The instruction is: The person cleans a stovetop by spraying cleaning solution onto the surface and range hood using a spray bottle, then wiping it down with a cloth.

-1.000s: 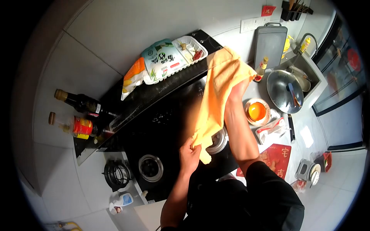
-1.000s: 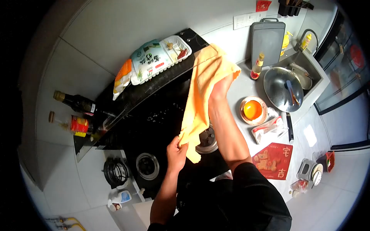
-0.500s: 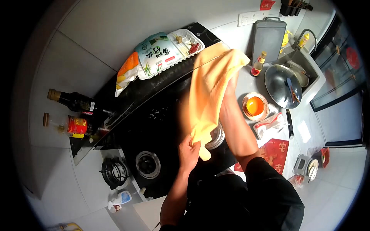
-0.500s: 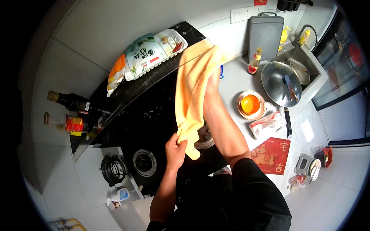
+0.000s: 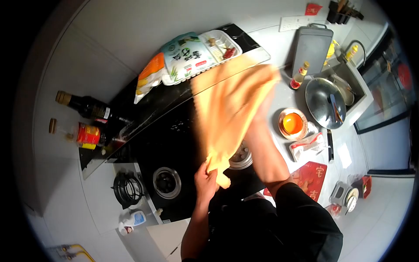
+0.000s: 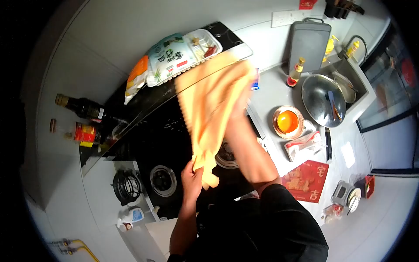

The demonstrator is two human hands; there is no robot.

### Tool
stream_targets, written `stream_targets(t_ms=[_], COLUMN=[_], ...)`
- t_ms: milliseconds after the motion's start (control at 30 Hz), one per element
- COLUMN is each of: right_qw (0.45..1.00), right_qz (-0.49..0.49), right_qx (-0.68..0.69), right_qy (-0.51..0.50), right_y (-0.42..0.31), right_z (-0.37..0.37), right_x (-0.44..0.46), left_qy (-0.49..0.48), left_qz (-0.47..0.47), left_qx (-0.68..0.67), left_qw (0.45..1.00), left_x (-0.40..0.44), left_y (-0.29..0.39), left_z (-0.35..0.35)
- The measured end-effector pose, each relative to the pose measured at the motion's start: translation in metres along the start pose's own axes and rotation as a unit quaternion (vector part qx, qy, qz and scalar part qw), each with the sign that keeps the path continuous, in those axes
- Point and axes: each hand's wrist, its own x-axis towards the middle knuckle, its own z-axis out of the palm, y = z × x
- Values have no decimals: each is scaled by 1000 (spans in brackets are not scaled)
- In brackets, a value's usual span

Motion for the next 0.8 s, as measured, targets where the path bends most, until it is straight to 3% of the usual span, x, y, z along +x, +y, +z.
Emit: stream_targets(t_ms=[67, 133, 300, 333, 400, 433, 467, 533, 667, 700, 800], right_qw=[991, 989, 995, 961, 968, 986, 937, 875, 920, 936, 961], right_qz=[-75, -70, -93, 16, 115, 136, 183, 228, 210, 169, 61], right_qx=[-12, -2, 32, 274, 216, -30, -268, -419, -296, -284, -248], right_qy=[-106, -130, 9, -29, 48, 94, 129, 82, 146, 123, 108], right_y=[-35, -39, 21, 42, 83, 92, 101, 127, 131, 123, 90], right_z=[-24, -12, 37, 26, 30, 46, 62, 71, 81, 72, 33], right_x=[31, 39, -4, -12, -46, -60, -75, -96, -98, -92, -42], left_qy=[-28, -56, -32, -10, 31, 54, 75, 99, 97, 100, 97], left_qz=[21, 50, 61, 22, 6, -3, -24, -34, -79, -78, -1], left_qx=[-12, -23, 24, 8, 18, -11, -38, -54, -45, -46, -46], left_qw=[999, 997, 997, 1000, 999, 998, 996, 993, 991, 991, 994], left_x=[4, 10, -10, -18, -34, -42, -52, -64, -74, -71, -49], left_y=[24, 39, 19, 9, -21, -34, -40, -43, -47, -37, -22], left_z=[11, 22, 0, -8, -31, -41, -49, -63, -75, -71, -49])
